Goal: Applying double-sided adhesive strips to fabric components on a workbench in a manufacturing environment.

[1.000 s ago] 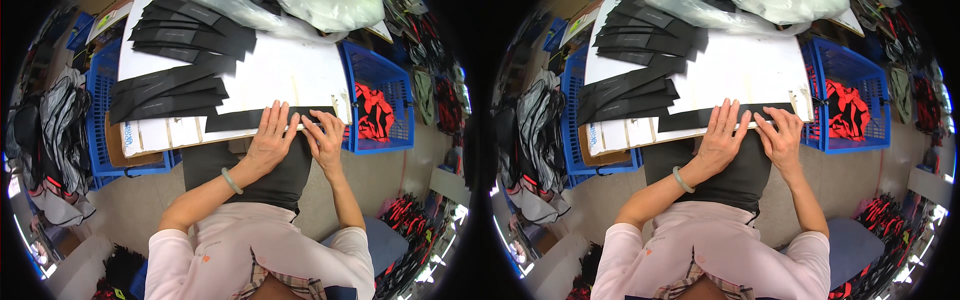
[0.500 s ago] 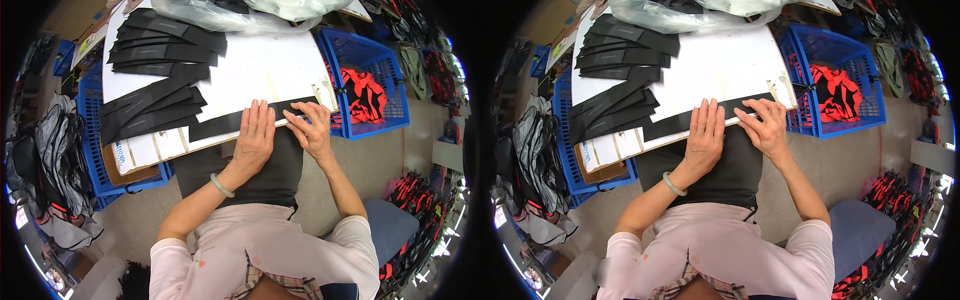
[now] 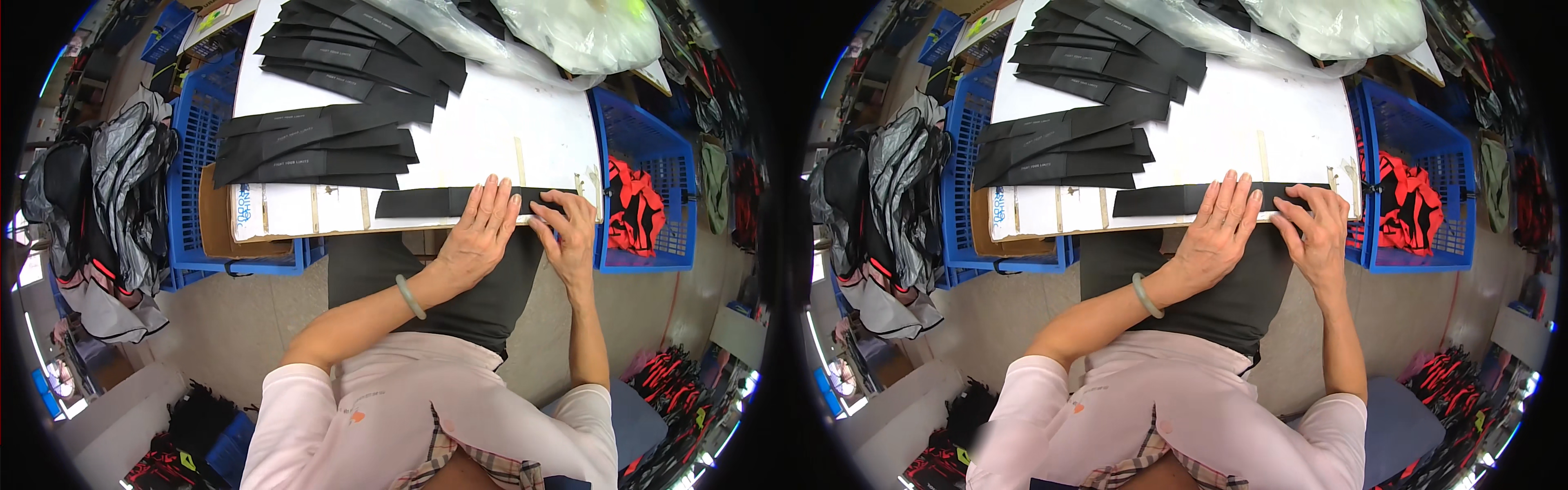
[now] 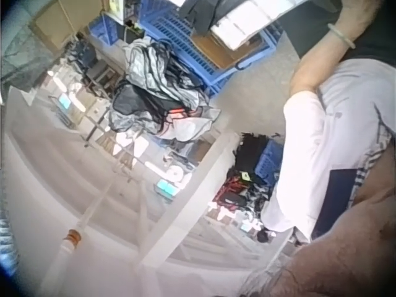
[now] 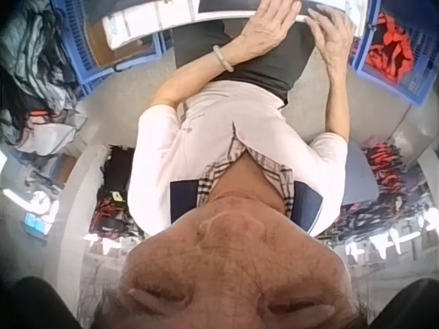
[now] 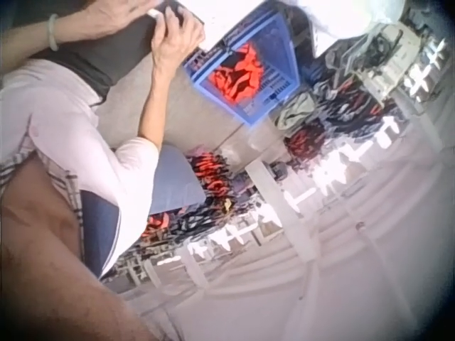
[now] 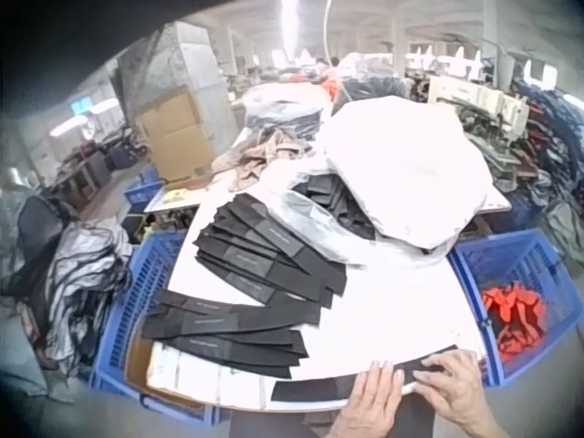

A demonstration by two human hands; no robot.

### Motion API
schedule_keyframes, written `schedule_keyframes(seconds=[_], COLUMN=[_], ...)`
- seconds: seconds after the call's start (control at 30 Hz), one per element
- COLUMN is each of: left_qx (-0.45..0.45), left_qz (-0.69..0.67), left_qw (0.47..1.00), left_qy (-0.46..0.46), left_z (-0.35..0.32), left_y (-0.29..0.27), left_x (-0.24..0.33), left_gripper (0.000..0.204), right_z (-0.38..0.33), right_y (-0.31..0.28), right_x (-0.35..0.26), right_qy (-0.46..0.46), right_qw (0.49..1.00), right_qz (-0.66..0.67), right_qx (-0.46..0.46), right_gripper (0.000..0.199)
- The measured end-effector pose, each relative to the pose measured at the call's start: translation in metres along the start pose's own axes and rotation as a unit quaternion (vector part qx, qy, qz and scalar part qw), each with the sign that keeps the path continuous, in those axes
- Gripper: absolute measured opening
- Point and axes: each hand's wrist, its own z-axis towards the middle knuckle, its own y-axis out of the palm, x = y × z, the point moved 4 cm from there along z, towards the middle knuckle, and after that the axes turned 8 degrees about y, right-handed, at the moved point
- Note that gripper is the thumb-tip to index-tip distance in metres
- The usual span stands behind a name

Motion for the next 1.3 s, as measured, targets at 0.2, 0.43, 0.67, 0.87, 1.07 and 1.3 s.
schedule_keyframes(seconds=[0.2,0.43,0.67,0.87,1.07,1.3], left_qx=[-0.036,0.031,-0.016,0.01,0.016,-0.048], left_qz=[-0.031,-0.029,-0.009,-0.039,-0.107,0.04], left_qw=[0.999,0.998,0.999,0.998,0.993,0.998], left_qy=[-0.009,-0.055,-0.031,-0.037,-0.049,0.015], left_z=[-0.009,-0.007,-0.01,-0.009,-0.006,-0.003], left_y=[0.025,0.026,0.026,0.03,0.036,0.015], left_x=[0.005,0.002,-0.002,-0.002,0.003,0.004], left_gripper=[0.054,0.05,0.052,0.053,0.052,0.055], right_z=[0.054,0.069,0.075,0.076,0.072,0.068], right_y=[0.044,0.096,0.105,0.107,0.104,0.025], right_x=[-0.089,-0.1,-0.111,-0.108,-0.103,0.011], right_qy=[-0.118,-0.094,0.0,0.009,-0.048,0.174], right_qw=[0.983,0.974,0.967,0.965,0.974,0.948], right_qz=[0.139,0.161,0.204,0.201,0.175,0.267], right_qx=[-0.018,-0.128,-0.153,-0.165,-0.134,-0.022], right_gripper=[0.017,0.016,0.014,0.013,0.019,0.022])
